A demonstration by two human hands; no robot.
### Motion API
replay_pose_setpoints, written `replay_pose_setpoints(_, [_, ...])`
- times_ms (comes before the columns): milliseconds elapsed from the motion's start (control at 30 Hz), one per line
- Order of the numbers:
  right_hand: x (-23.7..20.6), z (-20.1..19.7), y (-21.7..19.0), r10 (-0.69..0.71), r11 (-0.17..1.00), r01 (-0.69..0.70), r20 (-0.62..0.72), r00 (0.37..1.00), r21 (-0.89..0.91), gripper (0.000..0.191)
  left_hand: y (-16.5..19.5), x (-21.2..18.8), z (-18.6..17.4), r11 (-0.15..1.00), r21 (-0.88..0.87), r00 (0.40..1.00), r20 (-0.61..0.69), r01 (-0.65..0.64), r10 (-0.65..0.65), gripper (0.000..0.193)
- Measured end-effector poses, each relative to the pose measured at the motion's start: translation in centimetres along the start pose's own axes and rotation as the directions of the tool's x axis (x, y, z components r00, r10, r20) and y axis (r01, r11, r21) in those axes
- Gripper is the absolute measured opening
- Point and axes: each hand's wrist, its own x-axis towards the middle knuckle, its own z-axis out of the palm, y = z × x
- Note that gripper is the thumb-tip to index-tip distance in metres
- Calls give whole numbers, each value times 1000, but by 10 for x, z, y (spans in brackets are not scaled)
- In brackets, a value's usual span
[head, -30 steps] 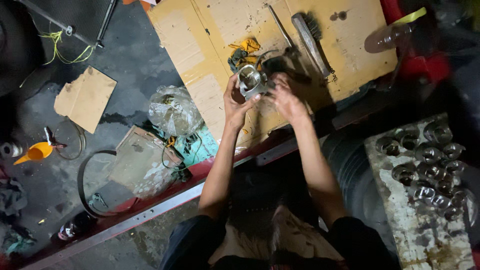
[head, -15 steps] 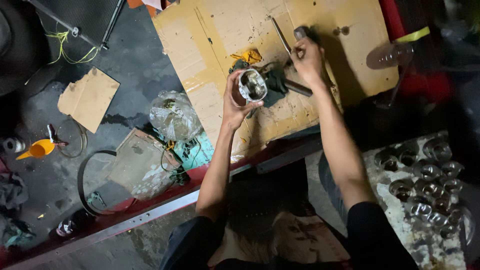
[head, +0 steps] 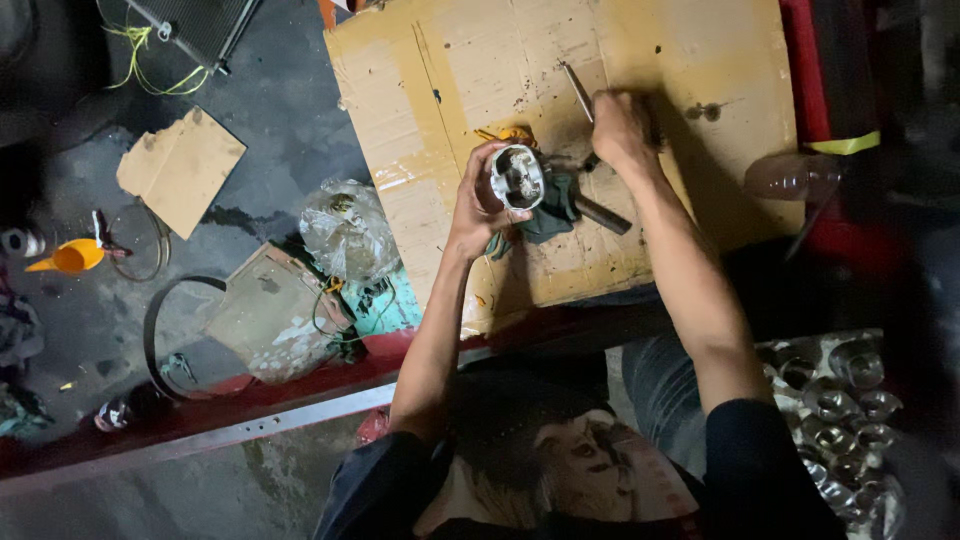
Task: The person uses a metal rod to scrape the inside of a cylindrical metal part, then wipes it with a rag. They repeat the scraping and wiping on the same part multiple times, rotating it to access different areas.
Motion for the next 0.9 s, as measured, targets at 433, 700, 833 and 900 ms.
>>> replay_pose_setpoints(433, [-85, -47, 40, -101, 557, 470, -506, 857, 684, 9, -11, -30, 11, 776, -625, 995, 88, 83, -35, 96])
replay_pose_setpoints(700, [-185, -57, 14, -167, 0, 632, -624, 764, 775, 24, -23, -58, 17, 497, -840, 976, 192, 219, -105, 71])
replay_pose_setpoints(833, [-205, -66, -1, -319, 226, 639, -564, 761, 735, 18, -16, -70, 14, 683, -705, 976, 66, 193, -208, 70])
replay_pose_setpoints(900, [-215, -68, -10, -360, 322, 616, -509, 782, 719, 19, -10, -73, 15, 736, -667, 994, 85, 112, -74, 73])
